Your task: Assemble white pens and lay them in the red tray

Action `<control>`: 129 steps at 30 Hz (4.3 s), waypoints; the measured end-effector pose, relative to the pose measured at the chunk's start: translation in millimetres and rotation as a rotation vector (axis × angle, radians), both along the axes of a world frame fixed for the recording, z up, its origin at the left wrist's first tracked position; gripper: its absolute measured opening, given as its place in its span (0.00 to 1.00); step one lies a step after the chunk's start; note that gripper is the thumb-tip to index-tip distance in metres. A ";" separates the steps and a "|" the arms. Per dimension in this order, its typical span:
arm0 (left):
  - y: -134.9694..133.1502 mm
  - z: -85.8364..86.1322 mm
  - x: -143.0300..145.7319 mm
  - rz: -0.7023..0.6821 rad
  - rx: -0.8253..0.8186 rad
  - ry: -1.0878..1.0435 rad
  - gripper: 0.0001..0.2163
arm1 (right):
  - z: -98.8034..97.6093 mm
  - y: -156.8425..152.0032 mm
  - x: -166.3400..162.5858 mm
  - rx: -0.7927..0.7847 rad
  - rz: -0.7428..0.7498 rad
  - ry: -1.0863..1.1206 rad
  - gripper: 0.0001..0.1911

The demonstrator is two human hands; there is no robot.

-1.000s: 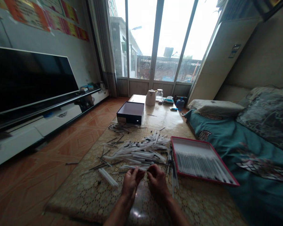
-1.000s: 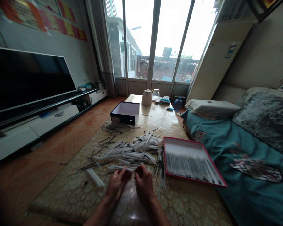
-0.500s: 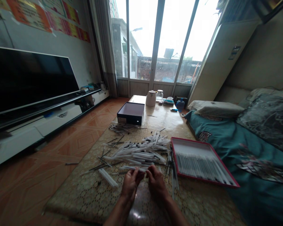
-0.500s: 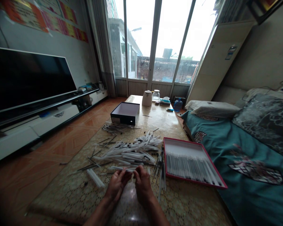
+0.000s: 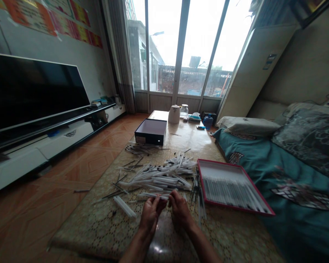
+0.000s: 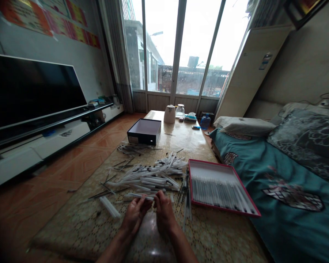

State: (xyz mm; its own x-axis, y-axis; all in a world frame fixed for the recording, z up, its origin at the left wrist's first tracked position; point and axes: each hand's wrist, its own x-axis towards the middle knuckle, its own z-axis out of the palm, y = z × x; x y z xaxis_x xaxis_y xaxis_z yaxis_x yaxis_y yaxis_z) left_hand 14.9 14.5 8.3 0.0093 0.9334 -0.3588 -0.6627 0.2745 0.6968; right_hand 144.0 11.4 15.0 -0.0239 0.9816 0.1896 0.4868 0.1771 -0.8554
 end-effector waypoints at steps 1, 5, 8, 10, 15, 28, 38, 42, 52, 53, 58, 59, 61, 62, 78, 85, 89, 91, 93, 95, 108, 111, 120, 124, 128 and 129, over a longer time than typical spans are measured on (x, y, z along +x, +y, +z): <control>-0.3 0.5 -0.2 -0.006 0.002 0.006 0.09 | -0.9 0.5 -0.3 -0.004 -0.018 0.004 0.14; -0.4 -0.4 -0.7 0.008 0.002 -0.004 0.10 | -1.8 0.1 -0.7 -0.018 -0.050 -0.005 0.20; 0.1 -2.1 -0.9 0.016 0.006 -0.014 0.09 | -1.2 -2.9 -0.3 0.009 -0.016 -0.045 0.17; 0.0 -2.1 -1.0 0.005 0.014 -0.016 0.08 | -1.9 -4.3 -1.0 0.021 -0.007 -0.062 0.15; -1.6 1.2 -1.3 0.003 0.005 -0.021 0.06 | -3.7 -3.2 -4.4 0.005 -0.077 -0.127 0.23; -1.3 -0.1 -1.4 0.017 -0.003 -0.026 0.06 | -8.4 -3.4 0.1 -0.047 -0.011 -0.083 0.21; -2.7 5.0 -0.4 0.029 -0.011 -0.008 0.08 | -7.7 -5.8 1.8 -0.063 -0.032 -0.015 0.22; -2.4 2.7 -0.5 0.036 -0.006 -0.012 0.08 | -6.9 -5.3 2.0 -0.098 0.011 0.040 0.16; -2.3 1.5 -1.2 0.022 -0.002 -0.015 0.09 | -10.4 -5.1 1.6 -0.049 0.006 0.003 0.16; -2.2 0.8 -1.2 0.020 0.004 -0.017 0.09 | -9.9 -5.8 1.3 -0.048 0.013 0.011 0.14; -1.7 -1.0 -1.3 0.011 0.023 -0.018 0.10 | -8.1 -7.1 0.6 -0.042 -0.012 -0.042 0.18; -1.7 -1.0 -1.4 0.014 0.023 -0.016 0.10 | -7.4 -7.0 0.7 -0.048 -0.013 -0.043 0.19; -1.7 -1.4 -1.6 0.018 0.021 -0.009 0.09 | -5.8 -6.7 1.2 -0.062 -0.007 -0.021 0.18; -1.6 -1.7 -1.8 0.018 0.020 -0.006 0.09 | -5.0 -6.6 1.5 -0.068 -0.002 -0.003 0.16; -2.4 -1.4 -2.1 -0.005 0.043 -0.017 0.14 | -8.7 -8.5 1.4 -0.073 -0.003 -0.020 0.17; -2.1 -1.1 -0.8 0.016 0.033 -0.020 0.13 | -6.7 -7.4 -0.1 0.026 -0.103 0.018 0.15; -1.8 -2.2 -0.5 -0.009 0.058 0.028 0.13 | -5.6 -14.0 -0.4 0.263 -0.114 -0.103 0.14; -1.9 -2.8 -1.1 -0.051 0.094 0.088 0.13 | -4.9 -17.6 -0.3 0.311 -0.087 -0.221 0.16; -1.9 -2.9 -1.7 -0.096 0.135 0.155 0.14 | -3.2 -20.4 0.6 0.310 -0.081 -0.330 0.16; -1.8 -2.5 -1.5 -0.131 0.168 0.209 0.14 | -1.5 -22.8 2.9 0.293 -0.072 -0.389 0.16; 4.6 18.9 -23.0 -0.037 0.090 0.409 0.22 | -28.8 -23.9 14.7 0.353 -0.144 -0.320 0.13; 10.3 18.7 -33.3 -0.041 0.149 0.573 0.22 | -26.5 -25.0 14.3 0.358 -0.114 -0.390 0.14; 7.9 7.1 -27.6 -0.139 0.144 0.527 0.15 | -25.7 -26.1 12.7 0.333 -0.080 -0.451 0.13; 12.9 6.2 -31.9 -0.129 0.109 0.483 0.19 | -28.6 -25.5 11.9 0.320 -0.084 -0.465 0.13; 12.6 6.2 -32.1 -0.168 0.142 0.493 0.17 | -23.9 -26.9 10.9 0.327 -0.078 -0.470 0.12; 11.0 7.3 -31.3 -0.185 0.145 0.496 0.16 | -22.1 -27.3 10.8 0.334 -0.073 -0.478 0.12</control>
State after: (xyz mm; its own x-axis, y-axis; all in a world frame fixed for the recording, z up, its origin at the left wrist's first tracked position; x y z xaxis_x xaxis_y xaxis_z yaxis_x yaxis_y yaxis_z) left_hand -16.4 25.5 15.6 0.0403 0.9725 -0.2293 -0.1946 0.2327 0.9529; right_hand 154.8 -15.9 -7.1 -0.1168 0.8729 0.4737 0.8257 0.3504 -0.4421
